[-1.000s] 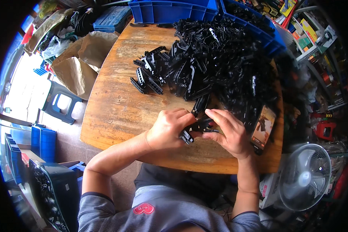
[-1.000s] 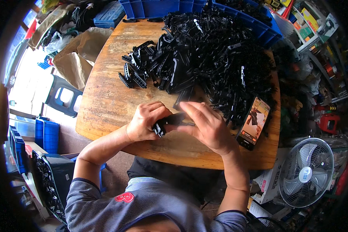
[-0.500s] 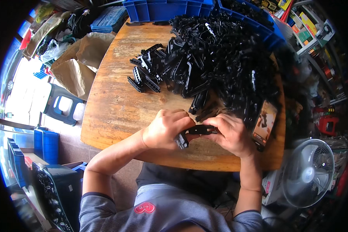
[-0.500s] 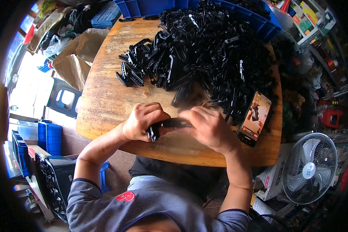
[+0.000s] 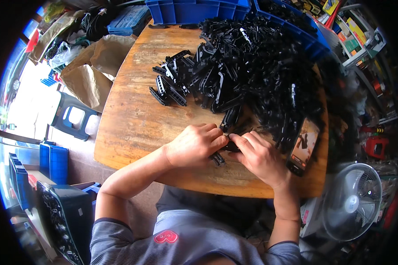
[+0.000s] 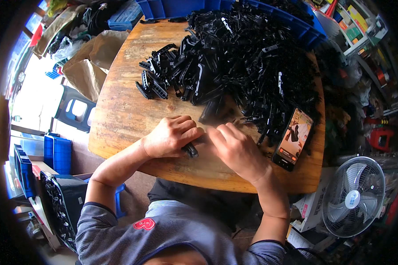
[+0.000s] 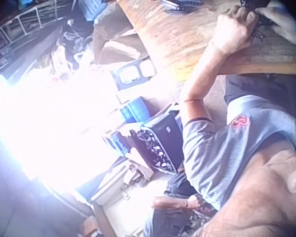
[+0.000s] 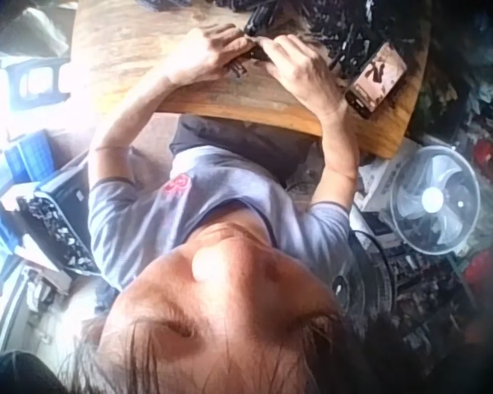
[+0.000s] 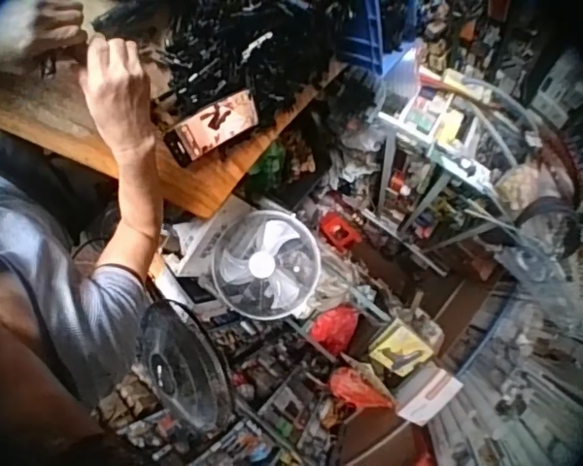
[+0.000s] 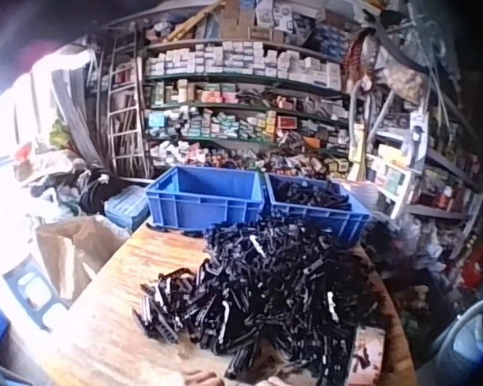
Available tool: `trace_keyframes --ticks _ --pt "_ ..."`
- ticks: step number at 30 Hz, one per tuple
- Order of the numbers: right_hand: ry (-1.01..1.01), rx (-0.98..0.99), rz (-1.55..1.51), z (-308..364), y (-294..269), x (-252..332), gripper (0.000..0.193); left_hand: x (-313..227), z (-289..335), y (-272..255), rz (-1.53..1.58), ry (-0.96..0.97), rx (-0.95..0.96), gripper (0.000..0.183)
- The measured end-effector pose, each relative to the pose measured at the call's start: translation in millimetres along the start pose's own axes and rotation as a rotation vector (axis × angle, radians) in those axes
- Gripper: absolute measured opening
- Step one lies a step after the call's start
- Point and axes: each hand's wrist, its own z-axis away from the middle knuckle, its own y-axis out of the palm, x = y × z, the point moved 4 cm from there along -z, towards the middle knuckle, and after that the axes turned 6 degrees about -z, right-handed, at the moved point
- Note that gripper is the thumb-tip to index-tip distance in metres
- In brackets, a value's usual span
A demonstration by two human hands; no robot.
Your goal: The person assembles plastic clips by taking components from a pile on the table and snapping the pieces together by hand.
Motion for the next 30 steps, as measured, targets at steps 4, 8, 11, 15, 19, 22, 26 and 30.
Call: trace_keyframes --ticks 4,8,11,15,19,22,26,30 --pt "-0.031 -0.046 0.05 -3.1 0.9 0.2 0.029 5.7 4.0 3.6 0.008 -0.014 -0.012 0.054" --pt "-0.031 -0.091 0.012 -6.2 -0.9 -3.2 0.026 6.0 4.8 4.1 0.016 -0.04 -0.045 0.052" --pt "-0.057 -0.103 0.014 -2.1 0.0 -3.6 0.02 4.0 2.5 3.2 0.051 -0.028 -0.032 0.049" --pt "-0.076 -0.023 0.1 -0.8 5.5 4.6 0.016 0.7 0.9 -1.0 0.022 0.014 -0.006 0.04" --pt "-0.07 -0.09 -0.009 -1.9 1.6 6.3 0.018 -3.1 2.5 -4.9 0.058 0.025 -0.003 0.031" --pt "-0.047 -0.079 0.009 6.1 0.7 3.9 0.027 -2.6 -1.6 -4.8 0.023 -0.012 -0.015 0.031" --pt "-0.159 0.051 0.264 6.2 13.7 13.3 0.026 -10.8 -5.1 12.1 -0.032 -0.002 -0.003 0.032" --pt "0.156 -0.227 0.008 -2.4 -17.1 -30.7 0.025 25.5 3.1 -11.7 -0.031 -0.324 -0.2 0.021"
